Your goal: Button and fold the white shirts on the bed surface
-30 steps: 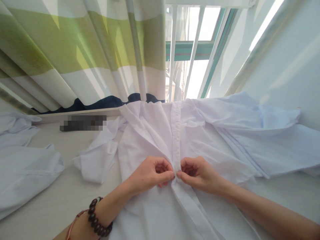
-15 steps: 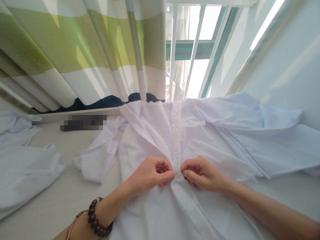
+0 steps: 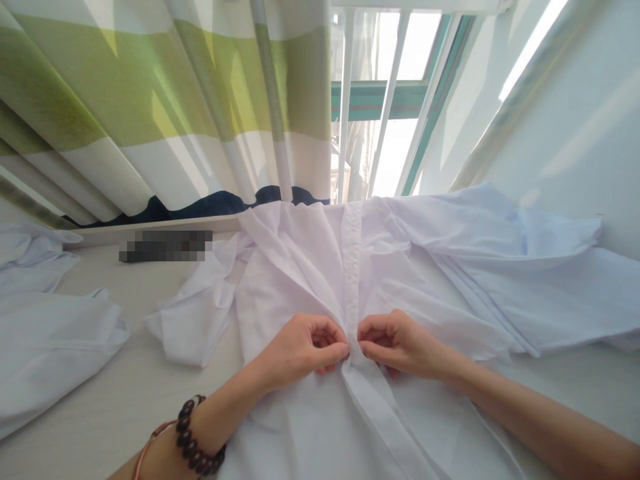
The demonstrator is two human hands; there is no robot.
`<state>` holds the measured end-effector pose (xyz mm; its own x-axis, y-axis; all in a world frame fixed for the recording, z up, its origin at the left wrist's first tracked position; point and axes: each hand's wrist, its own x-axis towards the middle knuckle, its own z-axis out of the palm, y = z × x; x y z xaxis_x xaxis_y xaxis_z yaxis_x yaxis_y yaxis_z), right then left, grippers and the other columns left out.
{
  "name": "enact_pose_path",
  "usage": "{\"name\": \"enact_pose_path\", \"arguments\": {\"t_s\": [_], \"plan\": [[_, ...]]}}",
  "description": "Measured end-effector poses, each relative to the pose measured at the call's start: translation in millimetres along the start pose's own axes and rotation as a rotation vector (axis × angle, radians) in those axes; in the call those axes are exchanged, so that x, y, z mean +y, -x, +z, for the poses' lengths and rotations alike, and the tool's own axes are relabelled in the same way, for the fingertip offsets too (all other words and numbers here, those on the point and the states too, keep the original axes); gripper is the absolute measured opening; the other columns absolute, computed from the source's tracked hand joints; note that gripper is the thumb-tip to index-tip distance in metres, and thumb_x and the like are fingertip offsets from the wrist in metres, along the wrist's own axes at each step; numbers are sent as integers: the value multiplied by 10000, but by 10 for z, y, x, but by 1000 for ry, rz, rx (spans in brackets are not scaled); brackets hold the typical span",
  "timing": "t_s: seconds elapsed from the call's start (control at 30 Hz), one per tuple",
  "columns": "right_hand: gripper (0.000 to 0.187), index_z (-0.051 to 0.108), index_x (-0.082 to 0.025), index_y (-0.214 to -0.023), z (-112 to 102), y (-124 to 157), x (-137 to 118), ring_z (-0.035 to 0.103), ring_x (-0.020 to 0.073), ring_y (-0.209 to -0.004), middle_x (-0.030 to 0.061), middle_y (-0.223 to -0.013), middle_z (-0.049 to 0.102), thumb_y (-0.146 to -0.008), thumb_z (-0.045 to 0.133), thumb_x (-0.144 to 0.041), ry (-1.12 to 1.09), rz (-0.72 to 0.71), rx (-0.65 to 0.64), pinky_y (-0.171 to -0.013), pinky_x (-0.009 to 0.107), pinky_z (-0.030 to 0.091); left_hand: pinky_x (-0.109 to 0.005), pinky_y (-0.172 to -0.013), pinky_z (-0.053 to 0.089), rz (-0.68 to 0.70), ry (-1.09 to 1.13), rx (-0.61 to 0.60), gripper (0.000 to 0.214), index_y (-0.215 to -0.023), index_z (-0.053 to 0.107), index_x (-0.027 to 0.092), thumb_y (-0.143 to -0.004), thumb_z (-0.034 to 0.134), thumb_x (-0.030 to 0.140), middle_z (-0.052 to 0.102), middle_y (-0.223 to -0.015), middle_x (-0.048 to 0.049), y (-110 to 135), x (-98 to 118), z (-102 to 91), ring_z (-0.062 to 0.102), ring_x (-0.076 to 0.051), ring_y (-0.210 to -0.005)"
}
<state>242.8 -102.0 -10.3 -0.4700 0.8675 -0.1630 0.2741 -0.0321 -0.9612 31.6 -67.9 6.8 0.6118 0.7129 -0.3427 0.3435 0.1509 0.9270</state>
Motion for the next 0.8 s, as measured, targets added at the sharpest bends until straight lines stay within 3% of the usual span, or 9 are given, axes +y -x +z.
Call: {"name": "enact_pose_path", "arguments": {"t_s": [0.27, 0.47, 0.63, 0.8], "plan": [[115, 601, -191, -758, 50, -5, 17, 429, 70, -403, -76, -466, 470, -837, 582, -272, 106, -44, 70, -400, 177, 315, -203, -506, 443, 22, 25, -2, 207, -743, 652, 155, -755, 699, 356, 605, -610, 24, -10, -39, -11, 555, -106, -564], [152, 570, -212, -968, 116, -4, 54, 447, 52, -383, -70, -574, 584, -893, 574, -345, 71, -115, 104, -391, 161, 314, -205, -486, 437, 16, 106, 16, 262, -807, 634, 155, -713, 748, 371, 598, -615, 29, -30, -75, -17, 548, -106, -548], [174, 591, -192, -932, 114, -19, 53, 435, 48, -392, -75, -547, 529, -931, 519, -351, 17, -133, 88, -394, 161, 300, -203, -497, 431, 42, 113, 18, 247, -771, 644, 151, -726, 738, 375, 603, -598, 24, -22, -64, -28, 549, -106, -551], [194, 604, -189, -886, 111, -35, 58, 459, 57, -402, -66, -544, 564, -897, 578, -382, 15, -118, 95, -408, 173, 317, -202, -510, 427, 45, 111, 42, 246, -769, 651, 156, -727, 736, 383, 617, -603, 18, -12, -44, -16, 550, -108, -561]]}}
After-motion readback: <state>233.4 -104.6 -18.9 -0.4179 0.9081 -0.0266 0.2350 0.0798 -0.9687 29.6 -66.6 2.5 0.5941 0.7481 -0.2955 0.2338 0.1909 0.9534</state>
